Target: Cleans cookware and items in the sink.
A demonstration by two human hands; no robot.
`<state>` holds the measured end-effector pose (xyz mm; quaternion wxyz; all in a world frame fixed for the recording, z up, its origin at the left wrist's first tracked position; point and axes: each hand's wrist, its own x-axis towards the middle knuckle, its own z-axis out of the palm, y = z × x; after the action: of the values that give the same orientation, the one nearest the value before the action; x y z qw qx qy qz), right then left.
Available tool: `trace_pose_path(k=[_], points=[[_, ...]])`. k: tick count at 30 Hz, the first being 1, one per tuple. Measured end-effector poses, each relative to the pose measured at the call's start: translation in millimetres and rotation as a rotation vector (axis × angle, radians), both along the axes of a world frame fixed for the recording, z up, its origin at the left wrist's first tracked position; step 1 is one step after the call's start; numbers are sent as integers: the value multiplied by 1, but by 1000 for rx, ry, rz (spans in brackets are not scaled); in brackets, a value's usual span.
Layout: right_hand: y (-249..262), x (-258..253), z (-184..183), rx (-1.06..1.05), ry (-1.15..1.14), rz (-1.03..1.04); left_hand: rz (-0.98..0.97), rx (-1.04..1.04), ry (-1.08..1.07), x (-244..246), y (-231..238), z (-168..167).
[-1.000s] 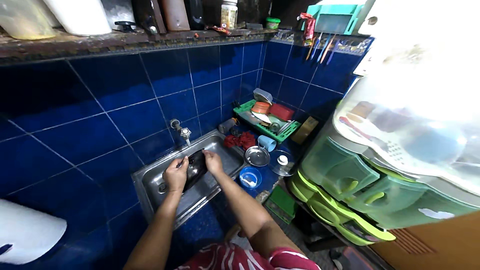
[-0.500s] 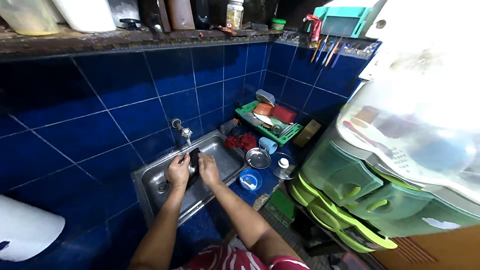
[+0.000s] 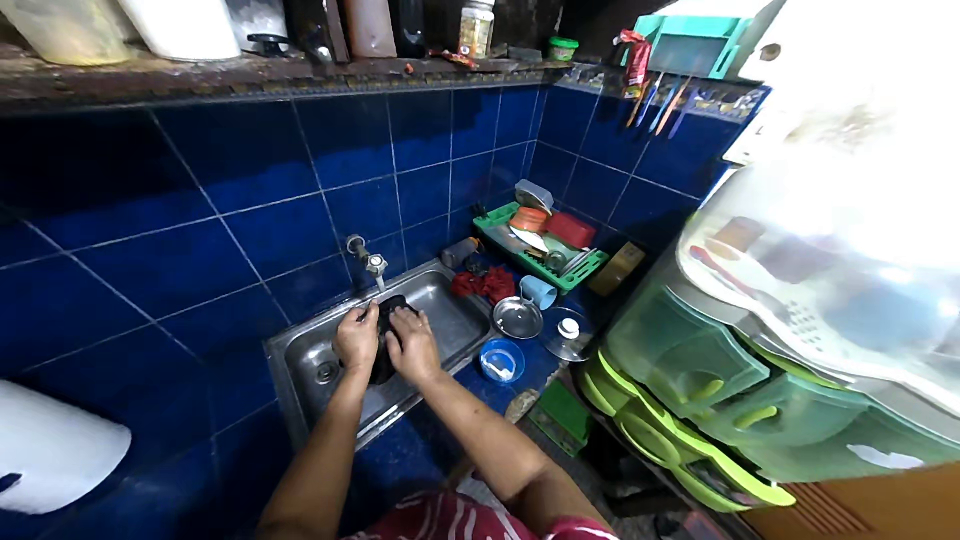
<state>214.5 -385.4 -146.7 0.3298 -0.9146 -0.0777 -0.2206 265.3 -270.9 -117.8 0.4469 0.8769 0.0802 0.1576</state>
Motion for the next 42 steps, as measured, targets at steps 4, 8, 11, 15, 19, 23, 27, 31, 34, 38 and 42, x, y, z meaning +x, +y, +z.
trace_pose_path(k=[4,8,11,15,19,23,27,31,34,38,42], points=[[10,-11,-15,-195,-140,46,-35,52,70,-4,-3,-3],[14,-9,1,-276,24,71,-51,-16,61,-1,2,-2],[13,-13,-3,-286,-76,115,-45,4,35,5,13,4],[-6,5,0,65,12,-25,-30,-11,-105,0,19,-4],[-30,27,17,383,443,-80,-34,-34,-303,-8,25,-12],[11,-6,16,115,31,-11,-42,-31,-307,-8,23,-8],[-17,13,15,483,292,-66,-107,-65,-360,-16,29,-2],[-26,23,29,529,456,-118,-159,-125,-411,-15,33,-10],[13,0,26,149,148,-137,-180,-89,-354,-13,25,-18],[-13,14,24,509,337,-81,-203,-93,-341,-20,31,-14],[-28,29,35,589,558,-172,-214,-192,-338,-26,30,-15]])
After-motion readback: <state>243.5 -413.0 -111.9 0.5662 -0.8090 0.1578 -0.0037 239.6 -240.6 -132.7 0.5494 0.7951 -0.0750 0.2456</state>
